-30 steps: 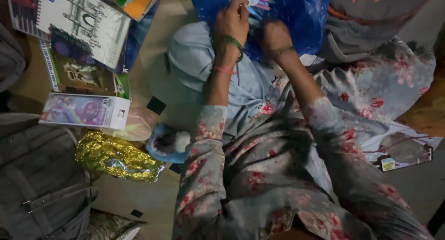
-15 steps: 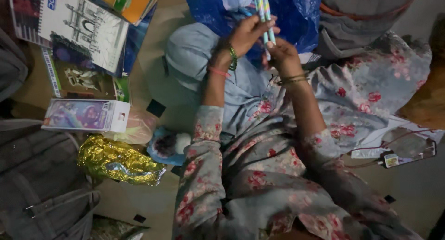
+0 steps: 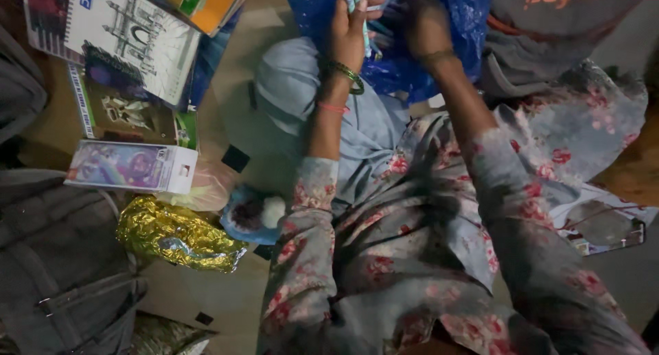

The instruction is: The person sorts through notebooks and a backpack on the floor, handles currency notes, and then opens a blue plastic bag to organize and count several colorful pens.

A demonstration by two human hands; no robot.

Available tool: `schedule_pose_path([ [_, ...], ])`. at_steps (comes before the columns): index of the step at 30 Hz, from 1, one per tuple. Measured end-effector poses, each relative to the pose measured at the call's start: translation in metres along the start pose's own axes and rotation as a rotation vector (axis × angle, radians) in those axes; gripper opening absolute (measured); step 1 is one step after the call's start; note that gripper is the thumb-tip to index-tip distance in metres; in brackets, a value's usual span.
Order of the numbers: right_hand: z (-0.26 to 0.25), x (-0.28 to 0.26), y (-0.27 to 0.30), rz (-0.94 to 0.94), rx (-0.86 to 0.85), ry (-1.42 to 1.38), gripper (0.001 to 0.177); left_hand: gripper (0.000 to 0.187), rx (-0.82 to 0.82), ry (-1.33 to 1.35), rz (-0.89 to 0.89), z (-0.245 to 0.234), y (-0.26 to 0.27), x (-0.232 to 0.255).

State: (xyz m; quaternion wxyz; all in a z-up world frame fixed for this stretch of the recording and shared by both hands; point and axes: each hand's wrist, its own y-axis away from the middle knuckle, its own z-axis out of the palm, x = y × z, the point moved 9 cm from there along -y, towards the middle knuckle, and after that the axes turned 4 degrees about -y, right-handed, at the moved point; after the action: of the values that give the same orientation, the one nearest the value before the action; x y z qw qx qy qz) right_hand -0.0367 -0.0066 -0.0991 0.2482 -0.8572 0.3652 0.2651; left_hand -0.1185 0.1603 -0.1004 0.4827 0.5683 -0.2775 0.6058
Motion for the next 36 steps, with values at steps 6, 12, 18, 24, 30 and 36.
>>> schedule_pose_path([
  [6,0.054,0.021,-0.018,-0.12,-0.19,0.275,0.02,0.042,0.017,0.048,-0.033,0.002,-0.003,-0.015],
  [12,0.06,0.02,-0.016,0.029,-0.272,0.354,0.031,0.042,-0.008,0.066,-0.015,0.004,-0.002,-0.008],
  [18,0.071,0.057,0.028,0.501,-0.362,-0.03,0.044,0.038,-0.054,0.122,-0.039,0.005,-0.002,0.009],
  [24,-0.052,-0.04,0.066,0.376,0.207,-0.426,0.024,0.033,-0.046,0.097,-0.017,-0.001,0.003,0.025],
  [30,-0.089,-0.053,0.069,0.662,0.405,-1.181,0.015,0.03,-0.092,0.103,0.013,0.005,-0.001,0.017],
  [36,-0.096,-0.041,0.065,0.594,0.333,-1.037,0.017,0.033,-0.137,0.103,-0.081,0.012,0.002,0.009],
])
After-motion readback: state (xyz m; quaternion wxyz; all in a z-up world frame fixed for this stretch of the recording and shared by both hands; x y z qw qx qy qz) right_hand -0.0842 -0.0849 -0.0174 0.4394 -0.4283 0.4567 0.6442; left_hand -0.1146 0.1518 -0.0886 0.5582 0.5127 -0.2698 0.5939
